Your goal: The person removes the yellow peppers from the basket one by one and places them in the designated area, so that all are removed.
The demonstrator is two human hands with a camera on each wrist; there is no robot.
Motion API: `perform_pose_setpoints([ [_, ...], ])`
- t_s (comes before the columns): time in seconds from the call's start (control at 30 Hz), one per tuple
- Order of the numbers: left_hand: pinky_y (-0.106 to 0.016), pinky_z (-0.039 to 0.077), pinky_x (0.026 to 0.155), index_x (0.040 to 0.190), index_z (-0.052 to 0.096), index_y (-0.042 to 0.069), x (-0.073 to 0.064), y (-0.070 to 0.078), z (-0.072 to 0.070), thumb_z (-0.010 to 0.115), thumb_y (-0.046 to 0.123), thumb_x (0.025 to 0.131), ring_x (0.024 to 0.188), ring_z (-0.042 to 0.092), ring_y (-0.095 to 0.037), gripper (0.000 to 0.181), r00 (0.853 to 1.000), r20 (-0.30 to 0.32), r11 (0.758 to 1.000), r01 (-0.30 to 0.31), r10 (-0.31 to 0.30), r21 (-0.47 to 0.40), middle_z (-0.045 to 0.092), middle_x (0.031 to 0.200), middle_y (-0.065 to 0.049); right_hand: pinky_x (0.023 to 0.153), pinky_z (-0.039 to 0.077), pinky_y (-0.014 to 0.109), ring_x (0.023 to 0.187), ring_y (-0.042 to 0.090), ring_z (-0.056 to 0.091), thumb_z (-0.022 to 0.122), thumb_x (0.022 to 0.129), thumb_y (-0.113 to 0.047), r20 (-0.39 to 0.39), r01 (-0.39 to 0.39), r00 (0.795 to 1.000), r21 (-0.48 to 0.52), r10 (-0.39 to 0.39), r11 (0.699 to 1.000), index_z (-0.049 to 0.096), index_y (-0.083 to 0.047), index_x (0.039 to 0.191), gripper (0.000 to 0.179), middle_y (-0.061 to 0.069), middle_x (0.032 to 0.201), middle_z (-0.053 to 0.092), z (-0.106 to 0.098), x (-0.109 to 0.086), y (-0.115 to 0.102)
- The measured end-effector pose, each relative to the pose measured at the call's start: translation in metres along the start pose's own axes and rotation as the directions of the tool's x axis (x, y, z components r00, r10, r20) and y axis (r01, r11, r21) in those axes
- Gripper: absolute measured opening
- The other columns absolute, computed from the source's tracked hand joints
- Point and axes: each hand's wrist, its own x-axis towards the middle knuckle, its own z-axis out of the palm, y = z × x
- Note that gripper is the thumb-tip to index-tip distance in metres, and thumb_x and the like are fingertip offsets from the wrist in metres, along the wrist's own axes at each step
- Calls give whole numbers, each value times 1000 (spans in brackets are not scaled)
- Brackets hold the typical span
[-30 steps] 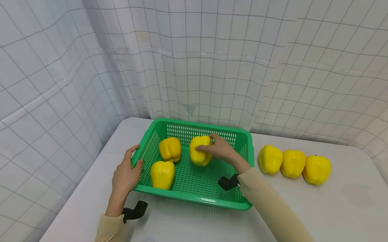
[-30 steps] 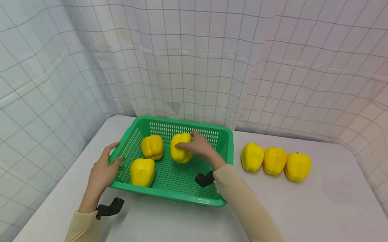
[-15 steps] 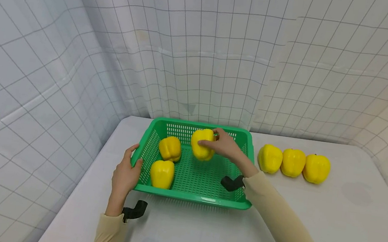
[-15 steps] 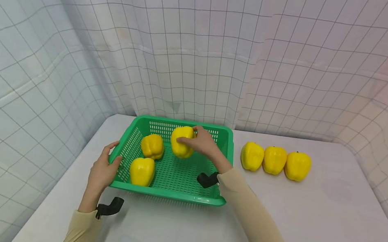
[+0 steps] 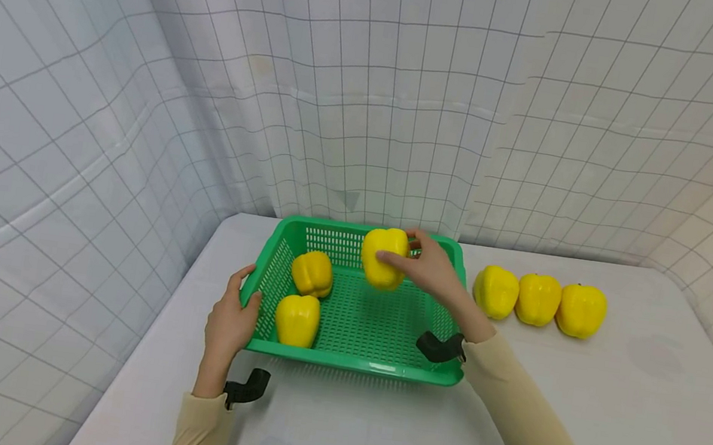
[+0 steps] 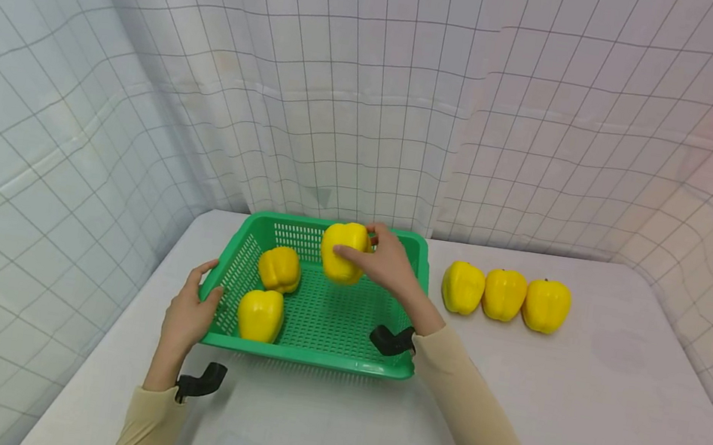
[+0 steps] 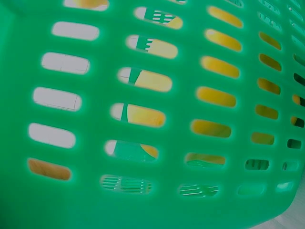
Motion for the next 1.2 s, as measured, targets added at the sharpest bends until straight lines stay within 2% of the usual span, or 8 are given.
perform_pose_setpoints([
  [0.23,-32,34,42,145,35,17,0,-1,0,48,21,98,46,46,-23,49,1000,0,1000,-2,2,-5,55,66,-13,77,48,38,100,27,53,71,83,-43,-55,32,998,90,-27,995,42,-7,136,70,12,123,51,-11,-16,-1],
  [0.43,-32,35,41,145,35,17,0,-1,0,48,21,99,46,46,-22,49,1000,8,1000,0,0,-14,55,65,-12,76,48,39,101,27,53,70,81,-52,-108,5,994,69,2,998,42,-12,138,75,11,128,48,-21,-31,3],
  [0.73,-32,35,42,145,35,18,1,-1,1,48,21,99,47,46,-22,49,1000,10,1000,3,-3,-10,55,65,-13,74,46,39,103,29,46,68,84,-46,-193,16,981,94,2,995,42,-10,138,70,14,132,43,-39,-56,10],
  [0.97,-32,35,42,145,35,18,1,0,1,48,22,99,48,48,-23,49,1000,13,1000,11,-10,-17,59,72,-16,73,47,37,99,28,44,67,86,-45,-274,10,961,125,25,992,42,-10,137,67,13,127,43,-52,-76,27],
  [1.2,-32,35,42,145,35,18,1,0,0,48,22,99,48,48,-23,49,1000,17,1000,13,-12,-18,60,73,-17,72,45,33,96,26,42,66,88,-43,-345,-42,935,123,82,991,41,-9,139,66,15,122,43,-59,-96,46],
])
